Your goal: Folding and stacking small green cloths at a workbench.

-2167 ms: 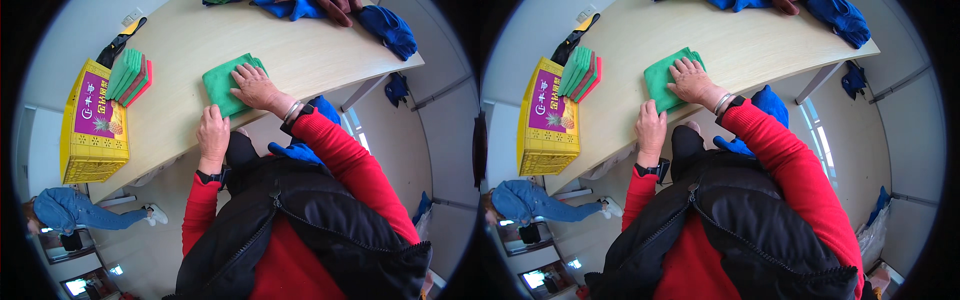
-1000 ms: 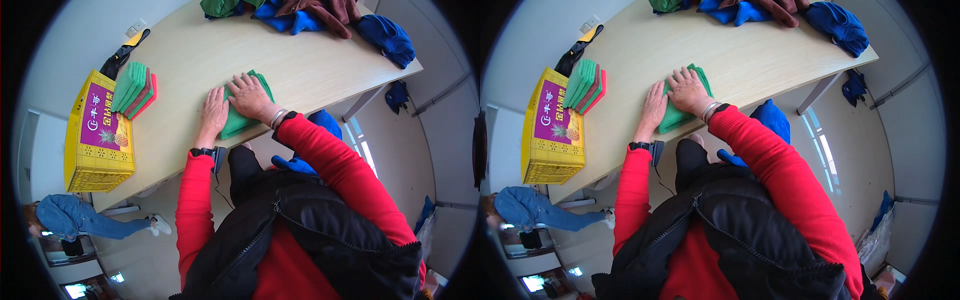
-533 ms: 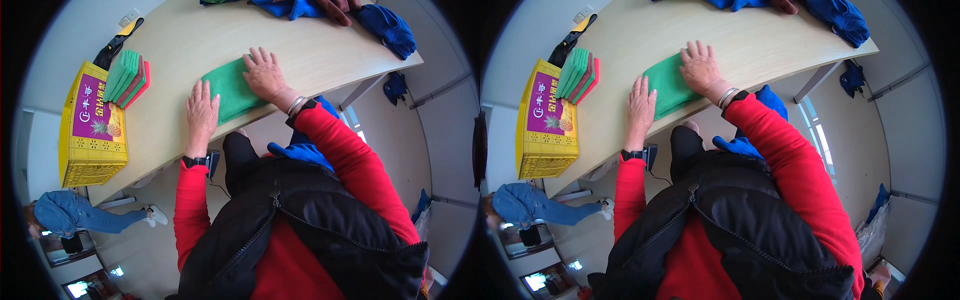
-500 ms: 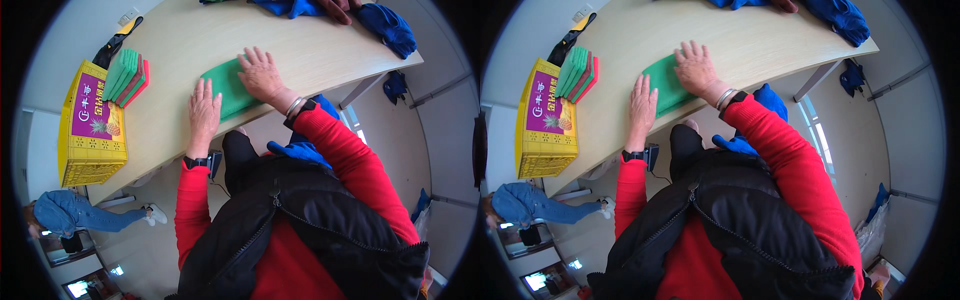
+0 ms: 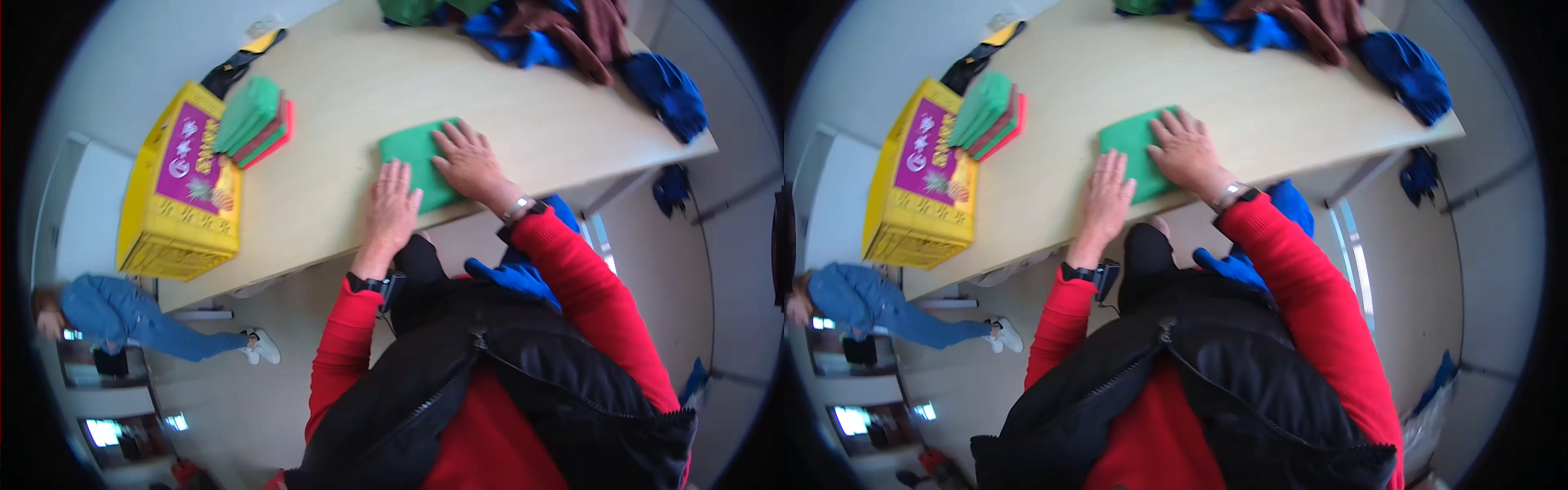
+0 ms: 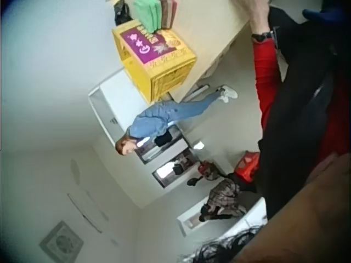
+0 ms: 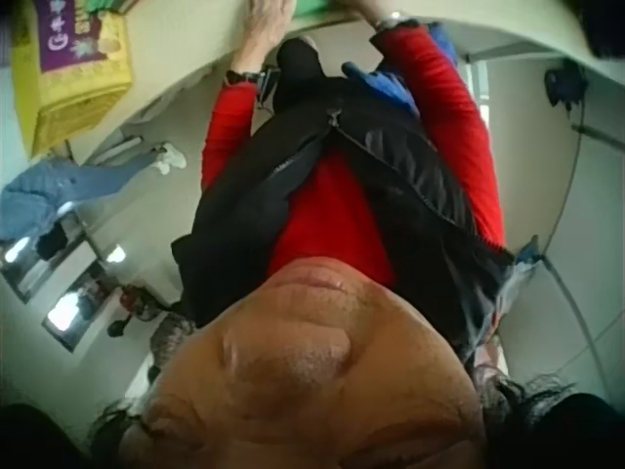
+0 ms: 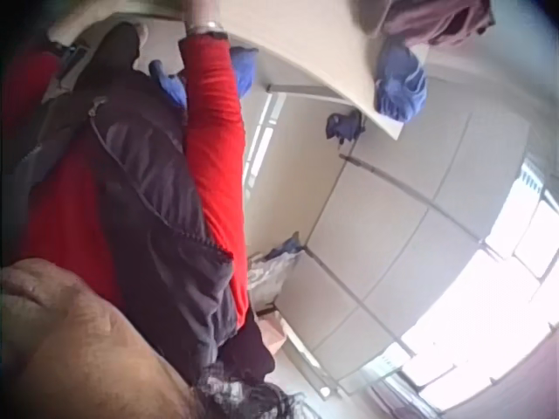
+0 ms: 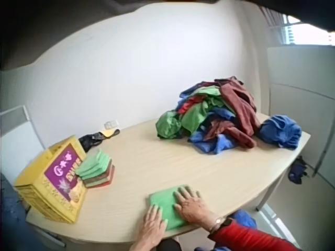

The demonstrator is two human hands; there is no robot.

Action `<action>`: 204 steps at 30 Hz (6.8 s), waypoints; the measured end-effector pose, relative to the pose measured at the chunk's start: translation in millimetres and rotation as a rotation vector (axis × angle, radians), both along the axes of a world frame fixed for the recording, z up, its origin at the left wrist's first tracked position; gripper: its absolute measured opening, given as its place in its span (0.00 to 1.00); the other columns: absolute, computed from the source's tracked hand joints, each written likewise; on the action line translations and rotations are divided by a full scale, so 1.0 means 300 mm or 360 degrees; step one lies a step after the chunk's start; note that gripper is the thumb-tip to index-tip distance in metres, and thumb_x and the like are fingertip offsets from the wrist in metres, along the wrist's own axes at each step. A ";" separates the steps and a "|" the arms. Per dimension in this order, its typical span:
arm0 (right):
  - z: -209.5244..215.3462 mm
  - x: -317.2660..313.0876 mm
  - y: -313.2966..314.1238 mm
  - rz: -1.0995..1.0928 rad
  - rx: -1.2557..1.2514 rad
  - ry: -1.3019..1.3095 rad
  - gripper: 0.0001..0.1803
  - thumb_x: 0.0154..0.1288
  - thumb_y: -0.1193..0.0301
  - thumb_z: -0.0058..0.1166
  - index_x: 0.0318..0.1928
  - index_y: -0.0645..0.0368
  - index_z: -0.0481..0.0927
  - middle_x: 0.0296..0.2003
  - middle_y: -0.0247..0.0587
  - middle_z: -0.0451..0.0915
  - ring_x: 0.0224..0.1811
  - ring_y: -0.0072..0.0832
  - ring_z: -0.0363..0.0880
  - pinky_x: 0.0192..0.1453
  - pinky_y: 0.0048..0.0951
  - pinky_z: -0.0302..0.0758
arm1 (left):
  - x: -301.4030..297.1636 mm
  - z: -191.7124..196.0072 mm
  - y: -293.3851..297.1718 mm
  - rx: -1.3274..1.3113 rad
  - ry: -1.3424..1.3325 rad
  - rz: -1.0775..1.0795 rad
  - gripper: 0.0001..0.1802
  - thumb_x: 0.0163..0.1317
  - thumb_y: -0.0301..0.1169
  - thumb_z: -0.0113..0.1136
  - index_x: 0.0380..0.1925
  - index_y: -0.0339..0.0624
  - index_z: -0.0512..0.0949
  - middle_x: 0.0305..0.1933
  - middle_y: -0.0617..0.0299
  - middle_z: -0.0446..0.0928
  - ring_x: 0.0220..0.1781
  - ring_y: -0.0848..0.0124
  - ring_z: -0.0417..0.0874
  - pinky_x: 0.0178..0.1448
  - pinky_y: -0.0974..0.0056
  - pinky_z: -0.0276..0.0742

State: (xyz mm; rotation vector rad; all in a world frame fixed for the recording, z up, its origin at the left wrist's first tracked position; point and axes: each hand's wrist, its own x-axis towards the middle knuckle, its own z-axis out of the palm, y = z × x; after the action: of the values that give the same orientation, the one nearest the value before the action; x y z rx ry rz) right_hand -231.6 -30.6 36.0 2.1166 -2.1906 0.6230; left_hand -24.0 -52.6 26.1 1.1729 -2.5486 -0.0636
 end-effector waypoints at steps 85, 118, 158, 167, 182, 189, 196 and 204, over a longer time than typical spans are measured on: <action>0.044 -0.189 0.175 0.0242 -0.0275 -0.0261 0.20 0.58 0.70 0.56 0.52 0.60 0.78 0.56 0.50 0.77 0.59 0.46 0.75 0.60 0.45 0.74 | 0.894 0.358 -1.149 0.2059 0.3015 0.0439 0.17 0.69 0.30 0.59 0.52 0.28 0.73 0.50 0.49 0.79 0.54 0.60 0.81 0.64 0.57 0.80; 0.240 -0.520 -0.275 0.0746 -0.0558 -0.0251 0.06 0.58 0.74 0.53 0.36 0.52 0.79 0.32 0.46 0.81 0.36 0.46 0.82 0.38 0.43 0.78 | 0.147 -0.030 -0.023 0.0164 0.0751 0.0328 0.03 0.59 0.20 0.60 0.29 0.37 0.75 0.27 0.59 0.73 0.28 0.66 0.74 0.34 0.61 0.71; 0.461 -0.366 0.188 0.0352 -0.0207 -0.1373 0.04 0.72 0.74 0.54 0.43 0.59 0.79 0.34 0.30 0.76 0.40 0.16 0.75 0.46 0.26 0.77 | 0.206 0.674 -0.480 0.1308 0.1569 -0.0729 0.07 0.65 0.24 0.56 0.43 0.40 0.75 0.46 0.63 0.81 0.49 0.76 0.80 0.58 0.68 0.73; 0.747 -0.455 0.120 0.0491 -0.0560 -0.0741 0.07 0.68 0.71 0.59 0.44 0.60 0.82 0.30 0.32 0.80 0.35 0.17 0.78 0.41 0.23 0.77 | 0.216 0.816 -0.409 0.0933 0.1858 -0.0568 0.10 0.70 0.32 0.60 0.47 0.41 0.76 0.47 0.65 0.81 0.48 0.77 0.80 0.57 0.70 0.72; 1.014 -0.465 -0.086 0.0190 -0.0472 -0.0185 0.20 0.66 0.63 0.60 0.56 0.56 0.79 0.46 0.57 0.82 0.48 0.47 0.83 0.53 0.41 0.79 | 0.213 0.977 -0.743 0.0249 0.1522 -0.0022 0.12 0.70 0.40 0.60 0.48 0.49 0.81 0.43 0.76 0.81 0.43 0.85 0.76 0.43 0.73 0.66; 0.798 -0.355 0.083 0.0487 -0.1048 0.0276 0.05 0.58 0.75 0.61 0.35 0.58 0.80 0.32 0.43 0.79 0.35 0.39 0.81 0.40 0.35 0.79 | 0.266 0.794 -0.649 0.0156 0.1413 -0.0209 0.10 0.70 0.32 0.57 0.48 0.44 0.82 0.42 0.72 0.81 0.44 0.81 0.76 0.46 0.73 0.69; 0.129 0.081 0.229 0.1044 -0.0283 -0.0132 0.11 0.55 0.70 0.59 0.40 0.56 0.78 0.35 0.45 0.78 0.37 0.45 0.80 0.40 0.44 0.78 | 0.704 0.074 -0.709 0.0386 0.0604 0.0098 0.10 0.62 0.19 0.57 0.43 0.37 0.81 0.39 0.60 0.81 0.45 0.72 0.82 0.51 0.66 0.76; 0.081 0.309 0.183 0.1033 0.0105 -0.0935 0.10 0.58 0.64 0.61 0.36 0.55 0.81 0.31 0.46 0.82 0.38 0.46 0.83 0.42 0.45 0.79 | 0.380 0.121 -0.267 0.0321 0.0716 -0.0071 0.08 0.63 0.24 0.60 0.42 0.37 0.80 0.43 0.54 0.81 0.46 0.60 0.82 0.52 0.60 0.77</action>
State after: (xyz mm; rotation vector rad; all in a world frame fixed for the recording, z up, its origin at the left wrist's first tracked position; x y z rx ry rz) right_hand -138.8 24.3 60.3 2.9925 -1.6665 1.3701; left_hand 90.0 -132.8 62.3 1.0288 -2.2028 -0.5431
